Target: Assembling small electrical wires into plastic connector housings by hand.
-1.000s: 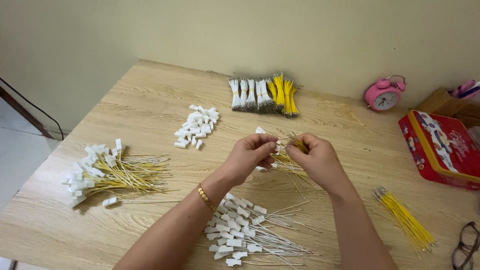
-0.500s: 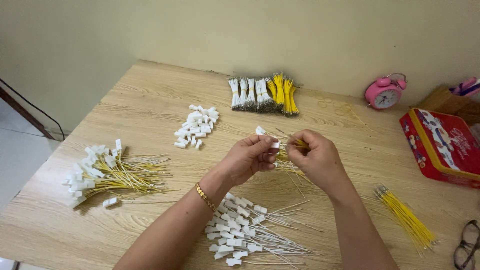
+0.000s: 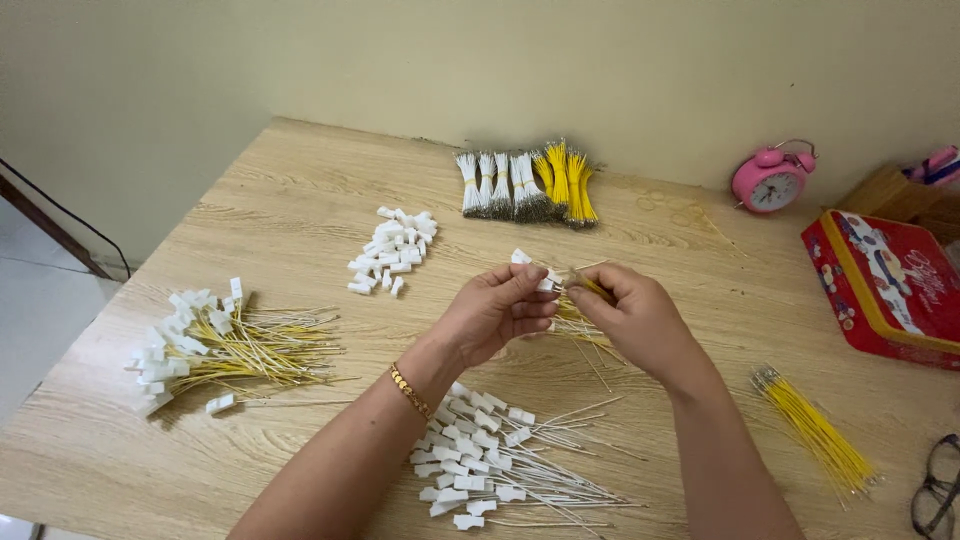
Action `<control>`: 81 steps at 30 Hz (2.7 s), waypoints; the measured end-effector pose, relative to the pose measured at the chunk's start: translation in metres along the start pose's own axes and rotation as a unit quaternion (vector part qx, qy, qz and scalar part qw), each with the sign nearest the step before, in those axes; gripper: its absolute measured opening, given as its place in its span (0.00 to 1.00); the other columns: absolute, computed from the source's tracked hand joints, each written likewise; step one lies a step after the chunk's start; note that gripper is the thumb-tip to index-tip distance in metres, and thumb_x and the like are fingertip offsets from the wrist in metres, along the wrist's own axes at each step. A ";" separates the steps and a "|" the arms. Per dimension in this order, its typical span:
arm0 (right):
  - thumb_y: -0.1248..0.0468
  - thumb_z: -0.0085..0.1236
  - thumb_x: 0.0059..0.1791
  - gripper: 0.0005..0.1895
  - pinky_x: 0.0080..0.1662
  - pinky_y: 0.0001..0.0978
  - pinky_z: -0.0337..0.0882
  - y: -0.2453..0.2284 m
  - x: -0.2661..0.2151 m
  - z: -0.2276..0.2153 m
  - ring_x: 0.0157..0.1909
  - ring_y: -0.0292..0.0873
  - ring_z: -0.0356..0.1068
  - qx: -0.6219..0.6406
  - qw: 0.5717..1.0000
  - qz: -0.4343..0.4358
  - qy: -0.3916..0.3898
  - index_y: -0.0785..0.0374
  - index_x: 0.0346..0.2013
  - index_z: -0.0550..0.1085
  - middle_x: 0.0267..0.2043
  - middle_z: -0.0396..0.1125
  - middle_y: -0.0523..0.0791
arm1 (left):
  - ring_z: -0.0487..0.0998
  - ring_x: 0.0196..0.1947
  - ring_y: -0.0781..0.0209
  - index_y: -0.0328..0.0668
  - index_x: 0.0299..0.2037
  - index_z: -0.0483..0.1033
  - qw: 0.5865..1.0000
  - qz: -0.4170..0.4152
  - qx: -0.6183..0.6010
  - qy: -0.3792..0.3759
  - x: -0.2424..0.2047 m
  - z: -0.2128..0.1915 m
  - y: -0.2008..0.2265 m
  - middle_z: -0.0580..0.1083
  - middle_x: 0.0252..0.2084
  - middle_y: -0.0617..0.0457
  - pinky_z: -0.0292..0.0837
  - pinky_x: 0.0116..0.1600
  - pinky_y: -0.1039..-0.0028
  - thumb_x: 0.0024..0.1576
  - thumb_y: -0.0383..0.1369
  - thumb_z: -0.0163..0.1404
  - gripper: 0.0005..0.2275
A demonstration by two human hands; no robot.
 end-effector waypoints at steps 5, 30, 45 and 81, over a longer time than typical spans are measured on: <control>0.67 0.57 0.51 0.07 0.32 0.30 0.60 0.013 0.005 -0.003 0.30 0.38 0.58 -0.016 0.999 0.035 -0.002 0.68 0.39 0.79 0.24 0.62 0.44 | 0.86 0.35 0.55 0.41 0.45 0.76 1.000 0.001 -0.001 0.007 -0.005 0.005 0.007 0.82 0.37 0.42 0.85 0.40 0.70 0.60 0.37 0.58 0.10; 0.62 0.62 0.48 0.05 0.36 0.43 0.71 0.029 0.015 0.005 0.34 0.53 0.74 -0.232 0.968 -0.092 0.033 0.58 0.37 0.80 0.29 0.69 0.51 | 0.86 0.34 0.54 0.41 0.42 0.74 1.000 -0.002 0.016 0.019 -0.006 0.009 0.002 0.81 0.36 0.40 0.86 0.39 0.68 0.58 0.38 0.60 0.12; 0.69 0.46 0.66 0.08 0.53 0.37 0.75 0.018 0.006 -0.046 0.49 0.46 0.72 -0.079 0.974 -0.154 0.146 0.69 0.50 0.73 0.49 0.72 0.53 | 0.76 0.24 0.70 0.38 0.38 0.80 0.921 0.072 0.370 0.099 -0.019 0.023 0.020 0.78 0.28 0.54 0.72 0.28 0.82 0.59 0.27 0.57 0.02; 0.69 0.64 0.49 0.02 0.30 0.27 0.65 -0.012 -0.002 -0.013 0.29 0.35 0.62 0.029 0.995 -0.031 0.095 0.65 0.33 0.81 0.23 0.66 0.44 | 0.84 0.35 0.58 0.33 0.50 0.78 0.982 0.077 0.173 -0.007 -0.009 0.017 0.042 0.81 0.39 0.45 0.85 0.41 0.72 0.57 0.31 0.60 0.14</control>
Point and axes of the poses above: each hand's wrist, its own x-axis towards the middle knuckle, its own z-axis out of the palm, y = z × x, the point moved 3 cm from there along x, towards the middle knuckle
